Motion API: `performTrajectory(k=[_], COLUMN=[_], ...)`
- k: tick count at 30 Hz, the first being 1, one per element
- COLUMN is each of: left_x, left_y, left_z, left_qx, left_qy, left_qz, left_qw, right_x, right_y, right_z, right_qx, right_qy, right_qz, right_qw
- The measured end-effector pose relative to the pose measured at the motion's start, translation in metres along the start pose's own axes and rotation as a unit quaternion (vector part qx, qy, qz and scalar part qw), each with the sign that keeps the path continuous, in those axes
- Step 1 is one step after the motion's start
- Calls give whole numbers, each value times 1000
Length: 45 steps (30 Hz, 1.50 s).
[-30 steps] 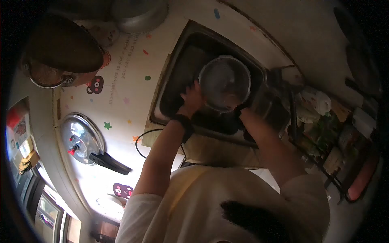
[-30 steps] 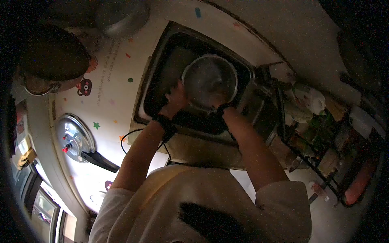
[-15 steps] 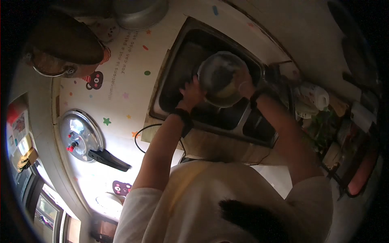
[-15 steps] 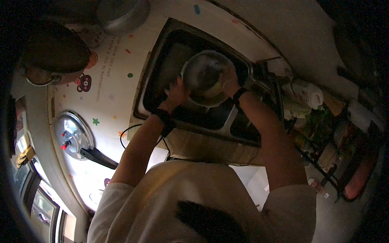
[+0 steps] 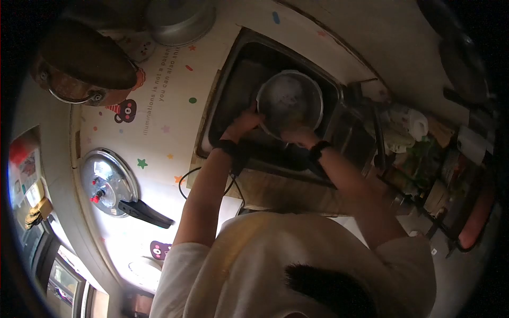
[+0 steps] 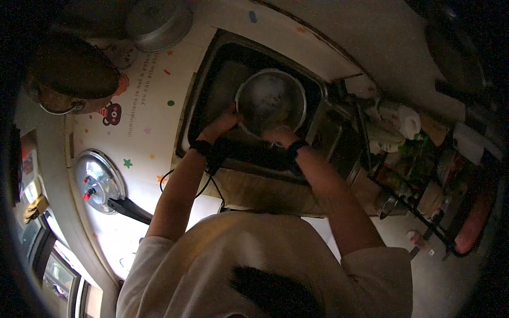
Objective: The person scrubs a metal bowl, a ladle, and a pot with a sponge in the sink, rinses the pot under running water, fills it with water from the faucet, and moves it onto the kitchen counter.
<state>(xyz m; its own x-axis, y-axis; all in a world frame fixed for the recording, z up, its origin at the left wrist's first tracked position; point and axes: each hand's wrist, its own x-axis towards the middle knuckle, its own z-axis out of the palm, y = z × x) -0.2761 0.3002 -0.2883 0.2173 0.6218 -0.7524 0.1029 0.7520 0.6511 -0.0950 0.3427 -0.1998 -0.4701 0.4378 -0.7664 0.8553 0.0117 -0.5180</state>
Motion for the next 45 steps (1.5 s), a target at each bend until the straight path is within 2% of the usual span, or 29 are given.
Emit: performTrajectory(k=[3,5,7,8,9,11,13,15,18,20,21,22,23,24,26,29,31,33,36,39,41,42,43,45], left_x=[-2,-6,-5,-3,-3,16,19,-2,10,25,28,23,15,10,9,8,3,-4,-12,-12,-11,-11,-10,-12], left_y=[-6,-4,2,5,4,-17,-16,0,-13,-32,-37,-32,-19,-11,-6,-8,-7,1,10,16,13,12,11,15], left_z=[-2,0,1,2,3,11,9,4,11,15,18,20,21,21,21,19,19,20,21,22,23,22,22,23], left_qx=[-23,-10,34,73,115,137,145,135,131,129,125,141,157,171,166,181,217,267,269,263,258,255,255,258], left_qy=[15,40,52,51,45,53,56,47,68,74,77,84,94,104,96,101,111,121,121,116,125,132,137,146], left_qz=[132,119,80,46,10,20,24,16,29,68,88,62,38,13,12,37,33,-4,-13,-29,-19,-15,-16,-16], left_qw=[991,992,995,995,992,989,988,990,989,987,985,984,982,980,981,978,969,956,955,957,958,958,957,955], right_x=[28,47,69,98,128,136,101,79,54,66,86,103,111,119,127,120,116,131,146,173,156,141,126,104], right_y=[-9,-16,-24,1,26,32,-27,-55,-85,-63,-45,-33,-25,-19,-10,-6,6,9,23,30,34,29,22,14], right_z=[19,23,22,26,29,21,-24,-42,-56,-35,-18,-3,9,20,35,35,12,-14,-30,-4,2,3,3,2], right_qx=[182,289,317,213,96,-102,-269,-206,-108,76,247,421,546,607,649,575,516,729,784,688,559,509,455,392], right_qy=[-2,69,146,194,257,271,189,198,203,234,245,246,244,233,210,163,161,198,193,268,193,148,104,11], right_qz=[84,124,115,13,-78,-119,-17,8,44,43,36,39,53,65,80,94,-5,-20,-61,9,12,14,11,7], right_qw=[980,947,930,958,958,950,944,958,972,968,937,872,800,757,727,796,841,655,587,674,806,848,884,920])
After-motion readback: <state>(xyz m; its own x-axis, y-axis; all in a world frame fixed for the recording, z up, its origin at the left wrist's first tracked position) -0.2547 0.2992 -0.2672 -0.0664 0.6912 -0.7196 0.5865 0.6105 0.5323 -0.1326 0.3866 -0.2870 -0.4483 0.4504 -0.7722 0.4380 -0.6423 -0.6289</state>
